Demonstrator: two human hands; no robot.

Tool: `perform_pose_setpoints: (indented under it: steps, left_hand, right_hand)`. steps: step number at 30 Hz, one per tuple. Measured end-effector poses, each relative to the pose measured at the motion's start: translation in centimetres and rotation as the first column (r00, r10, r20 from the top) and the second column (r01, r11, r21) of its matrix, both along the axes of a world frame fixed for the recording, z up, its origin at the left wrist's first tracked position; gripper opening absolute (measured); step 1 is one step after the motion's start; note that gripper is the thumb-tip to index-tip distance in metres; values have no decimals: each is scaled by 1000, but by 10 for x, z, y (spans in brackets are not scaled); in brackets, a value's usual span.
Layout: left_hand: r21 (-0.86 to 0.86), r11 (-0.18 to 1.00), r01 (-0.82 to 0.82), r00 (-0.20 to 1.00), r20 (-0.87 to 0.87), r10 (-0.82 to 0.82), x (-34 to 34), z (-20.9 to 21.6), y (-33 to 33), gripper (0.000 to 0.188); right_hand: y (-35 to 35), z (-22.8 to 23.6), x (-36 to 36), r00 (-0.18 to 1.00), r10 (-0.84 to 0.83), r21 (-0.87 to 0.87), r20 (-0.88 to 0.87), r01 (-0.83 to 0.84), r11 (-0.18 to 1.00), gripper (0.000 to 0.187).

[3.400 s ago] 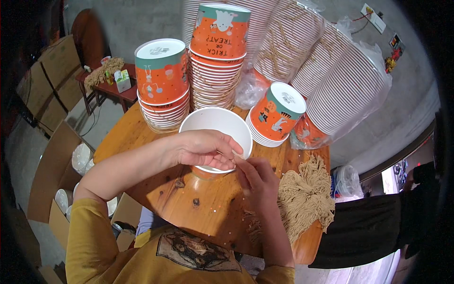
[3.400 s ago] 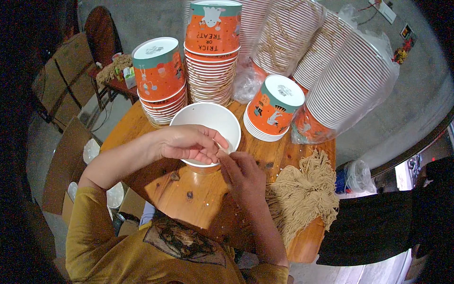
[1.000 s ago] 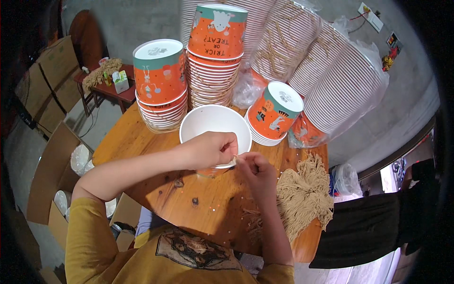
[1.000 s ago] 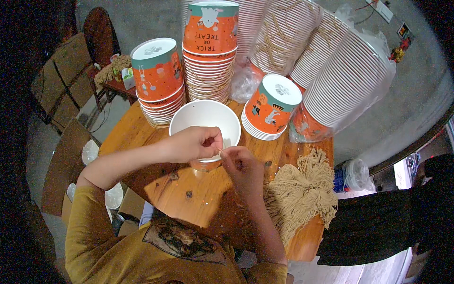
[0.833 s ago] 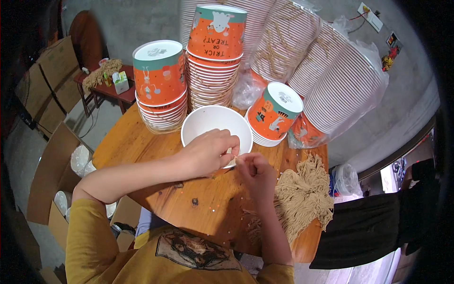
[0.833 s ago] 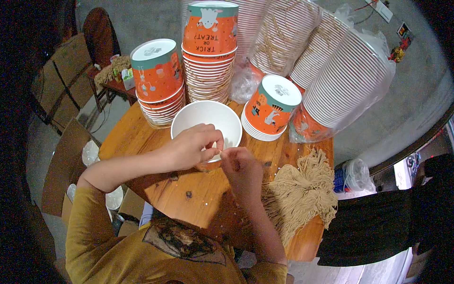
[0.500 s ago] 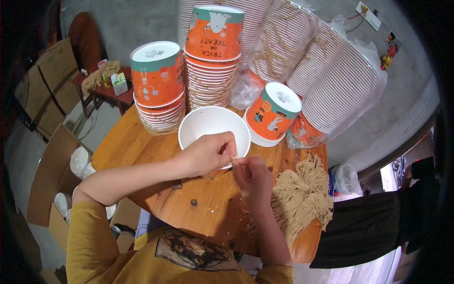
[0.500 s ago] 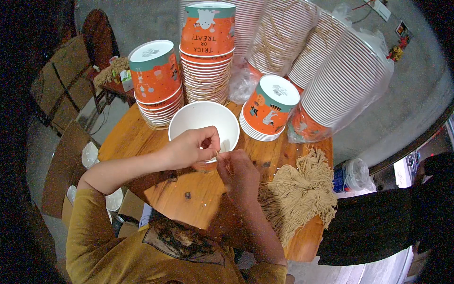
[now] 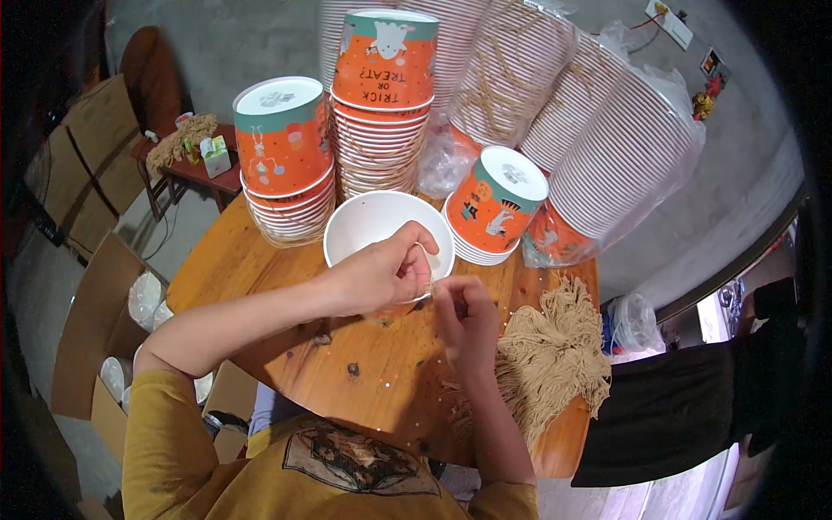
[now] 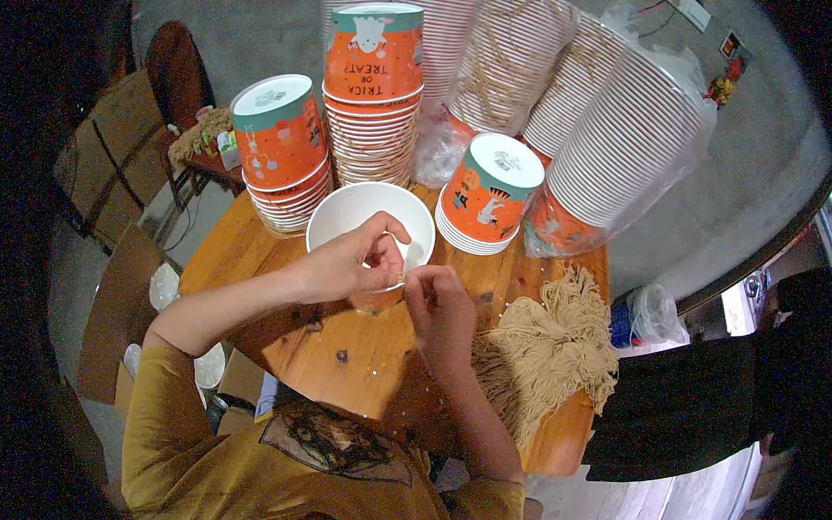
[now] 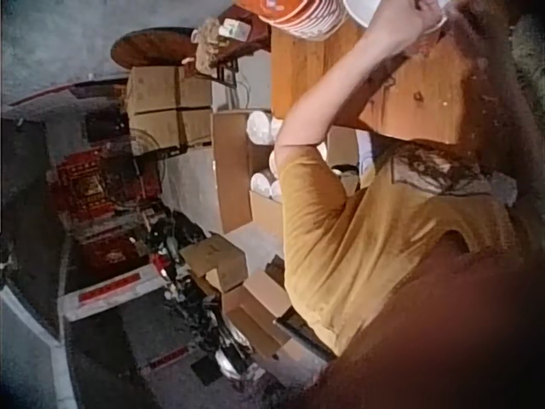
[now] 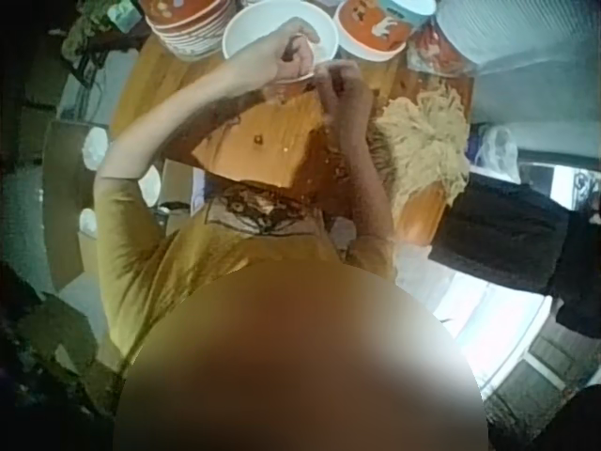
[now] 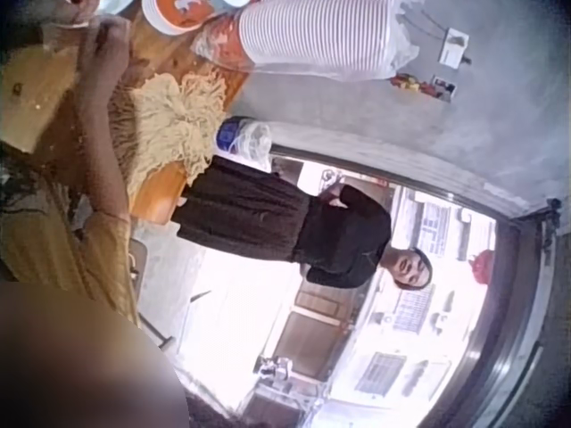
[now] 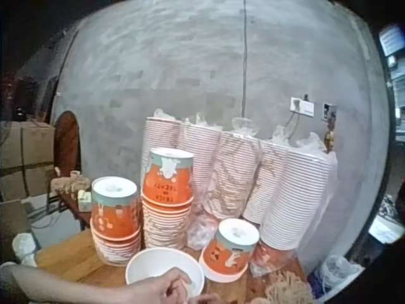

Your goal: Attaching elastic strings to paper buckets for Halloween packaging.

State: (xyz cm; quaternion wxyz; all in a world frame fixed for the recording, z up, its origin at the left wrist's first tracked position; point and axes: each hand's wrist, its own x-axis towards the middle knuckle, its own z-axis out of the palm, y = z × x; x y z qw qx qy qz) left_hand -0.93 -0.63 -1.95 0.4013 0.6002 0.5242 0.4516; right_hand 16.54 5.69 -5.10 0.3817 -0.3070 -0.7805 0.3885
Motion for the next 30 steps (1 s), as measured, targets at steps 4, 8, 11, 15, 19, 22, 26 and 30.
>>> perform_pose_setpoints:
  steps: [4, 8, 11, 15, 19, 22, 26, 30]
  left_hand:
    - [-44, 999, 12, 999, 40, -11, -2, 1, 1, 34]
    - [-6, 1000, 27, 998, 60, -27, -2, -1, 3, 34]
    - [-96, 995, 27, 995, 98, -18, -1, 2, 2, 34]
    - [-56, 998, 40, 997, 69, -36, -2, 0, 3, 34]
    - [-47, 996, 71, 997, -34, -73, -3, -2, 2, 35]
    - [-1, 998, 56, 988, -147, -55, -4, -3, 3, 30]
    - [-51, 998, -31, 968, -250, 17, -3, 5, 0, 20]
    - [87, 996, -26, 894, -443, 62, 0, 8, -1, 18]
  right_hand:
    - [-3, 6, 2, 997, -26, 98, 66, 20, 995, 14]
    - [-2, 5, 6, 997, -7, 258, 78, -14, 966, 20]
    - [-3, 5, 7, 997, 0, 348, 82, -29, 937, 18]
    - [-2, 2, 6, 996, 16, 352, 88, -46, 935, 16]
    - [-2, 4, 4, 997, 21, 238, 71, -37, 971, 14]
    - [0, 5, 3, 998, 12, 171, 60, -23, 985, 10]
    - [5, 0, 4, 999, 32, 98, -23, -30, 995, 9]
    - [9, -2, 5, 998, 45, 151, -32, -40, 988, 10]
